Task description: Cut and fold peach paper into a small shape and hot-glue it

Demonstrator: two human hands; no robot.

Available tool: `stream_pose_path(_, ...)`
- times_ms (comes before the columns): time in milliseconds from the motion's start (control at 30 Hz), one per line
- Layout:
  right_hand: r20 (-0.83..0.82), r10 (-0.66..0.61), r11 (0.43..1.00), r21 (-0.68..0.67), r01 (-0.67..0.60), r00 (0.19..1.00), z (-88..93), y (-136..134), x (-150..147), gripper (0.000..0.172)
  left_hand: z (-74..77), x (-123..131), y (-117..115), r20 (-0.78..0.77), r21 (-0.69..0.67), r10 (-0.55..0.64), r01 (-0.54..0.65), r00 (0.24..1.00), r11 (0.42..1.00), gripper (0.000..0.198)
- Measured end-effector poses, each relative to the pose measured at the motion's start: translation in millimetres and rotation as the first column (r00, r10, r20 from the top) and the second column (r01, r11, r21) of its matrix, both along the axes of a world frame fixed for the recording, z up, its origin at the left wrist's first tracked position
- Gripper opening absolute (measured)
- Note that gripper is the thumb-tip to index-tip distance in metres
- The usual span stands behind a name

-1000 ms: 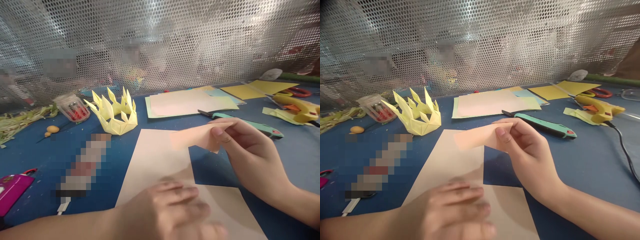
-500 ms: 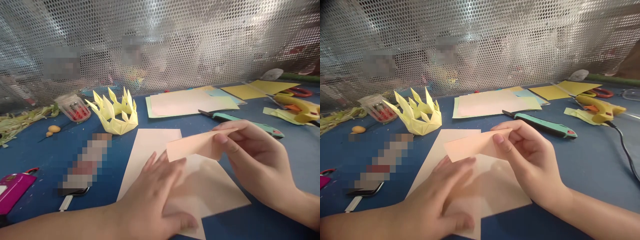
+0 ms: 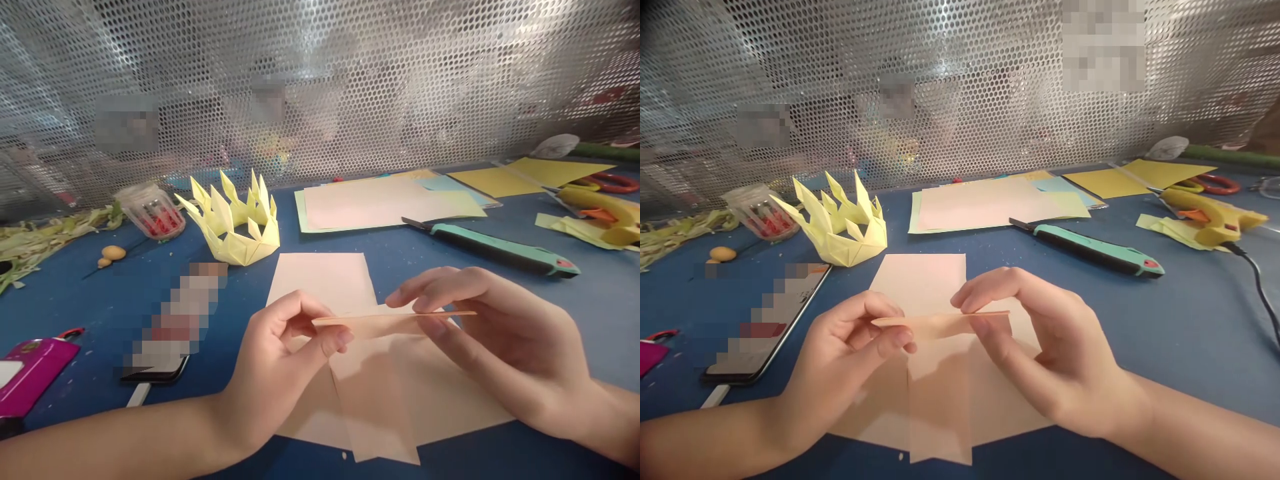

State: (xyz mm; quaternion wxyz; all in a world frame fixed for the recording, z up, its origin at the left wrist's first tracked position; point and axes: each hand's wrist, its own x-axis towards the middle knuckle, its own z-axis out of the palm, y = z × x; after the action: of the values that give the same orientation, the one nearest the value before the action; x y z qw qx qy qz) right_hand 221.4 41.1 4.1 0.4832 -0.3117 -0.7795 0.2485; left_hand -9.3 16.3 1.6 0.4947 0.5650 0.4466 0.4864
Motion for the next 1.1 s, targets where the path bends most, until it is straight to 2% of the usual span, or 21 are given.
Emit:
stream_pose_path(100,0.032,-0.004,1.000,0.026,0.003,0.999,-0.2,0.8,-0.1,0.011,1.2,-0.2,-1.2,-0.022,0.085,0.035,-0.033,0.999,0.996,0.023)
stream_pose_path(267,0.062,-0.068,0.997,0.042,0.065,0.996,0.6,4.3,-2.3,0.003,1.6,-0.4,-2.8,0.060,0.121,-0.030,0.022,0.998,0.992,0.022)
stream_pose_path(333,0.062,-0.100,0.994,0.052,0.097,0.993,1.9,4.0,-3.3,0.007,1.3,-0.6,-2.8,0.078,0.142,-0.041,0.029,0.996,0.989,0.020)
stream_pose_path(467,0.054,-0.071,0.996,0.062,0.068,0.996,3.5,1.4,-4.1,0.012,-0.2,-2.9,-3.7,0.059,0.191,-0.014,0.003,0.998,0.982,0.017)
stream_pose_path(533,0.003,-0.053,0.999,0.004,0.053,0.999,1.9,1.2,-3.9,0.006,-1.2,-5.1,-4.7,0.065,0.158,0.007,-0.017,0.998,0.987,0.014)
stream_pose_path(600,-0.071,-0.059,0.996,-0.069,0.054,0.996,-0.5,2.7,-3.6,0.007,-2.4,-7.5,-5.8,0.106,0.084,0.005,-0.014,0.994,0.996,0.010)
stream_pose_path(700,-0.117,-0.117,0.985,-0.137,0.101,0.986,-1.6,8.5,-3.1,0.001,-4.7,-10.6,-6.6,0.154,0.024,-0.003,-0.001,0.988,1.000,0.010)
stream_pose_path(800,-0.104,-0.202,0.967,-0.178,0.182,0.974,1.1,17.9,-1.2,0.014,-6.2,-11.4,-5.8,0.073,0.084,0.062,-0.068,0.995,0.994,0.024)
stream_pose_path(867,-0.080,-0.237,0.959,-0.178,0.220,0.968,3.2,25.9,2.4,0.021,-6.0,-10.1,-3.9,-0.016,0.090,0.075,-0.073,0.997,0.993,0.021)
stream_pose_path(933,-0.039,-0.253,0.956,-0.163,0.244,0.967,4.8,35.2,8.4,0.027,-4.7,-7.9,-1.1,-0.074,0.029,0.057,-0.055,0.996,0.998,0.015)
stream_pose_path(1100,0.078,-0.318,0.939,-0.114,0.325,0.945,9.7,62.6,31.8,0.038,-2.6,-6.2,3.6,-0.063,-0.158,0.051,-0.060,0.997,0.986,0.008)
